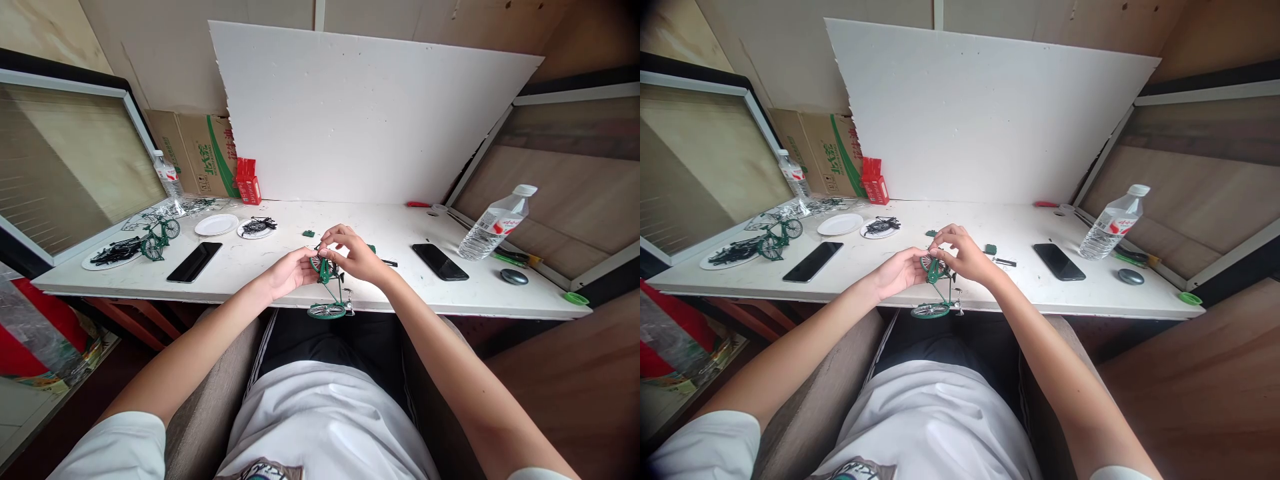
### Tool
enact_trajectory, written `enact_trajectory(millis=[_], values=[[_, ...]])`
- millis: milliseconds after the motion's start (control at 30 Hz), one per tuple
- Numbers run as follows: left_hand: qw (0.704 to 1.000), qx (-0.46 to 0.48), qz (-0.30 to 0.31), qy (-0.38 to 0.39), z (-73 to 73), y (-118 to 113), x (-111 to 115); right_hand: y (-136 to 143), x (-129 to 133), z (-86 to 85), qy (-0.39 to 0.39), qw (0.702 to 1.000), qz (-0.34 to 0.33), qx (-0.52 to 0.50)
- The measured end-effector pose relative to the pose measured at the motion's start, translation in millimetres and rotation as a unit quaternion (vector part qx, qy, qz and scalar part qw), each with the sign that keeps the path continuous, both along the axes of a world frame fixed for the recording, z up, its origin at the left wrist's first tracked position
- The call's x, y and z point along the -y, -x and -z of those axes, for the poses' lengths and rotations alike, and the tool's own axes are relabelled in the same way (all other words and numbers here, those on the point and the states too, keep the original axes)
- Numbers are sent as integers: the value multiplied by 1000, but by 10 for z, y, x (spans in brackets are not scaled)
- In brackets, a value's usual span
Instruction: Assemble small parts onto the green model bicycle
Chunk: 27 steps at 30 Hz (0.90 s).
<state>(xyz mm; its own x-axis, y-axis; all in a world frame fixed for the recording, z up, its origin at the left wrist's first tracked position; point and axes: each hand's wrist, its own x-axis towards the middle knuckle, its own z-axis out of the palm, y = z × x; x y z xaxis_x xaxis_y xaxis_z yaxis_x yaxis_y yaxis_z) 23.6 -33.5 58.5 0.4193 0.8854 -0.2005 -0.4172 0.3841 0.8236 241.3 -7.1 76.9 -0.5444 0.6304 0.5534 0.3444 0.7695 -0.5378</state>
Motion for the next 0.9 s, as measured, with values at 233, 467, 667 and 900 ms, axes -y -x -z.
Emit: enact_trajectory(millis=[233,467,667,900], values=[[1000,-7,-5,16,95,-34,-48,-12,-98,99,53,998,-13,6],[999,11,-3,38,122,-58,-64,-15,-127,152,85,996,-3,4],[999,18,-2,37,104,-47,-73,-47,-132,156,83,996,31,-21],[999,11,-22,44,120,-47,-78,-67,-180,180,84,996,24,-9]])
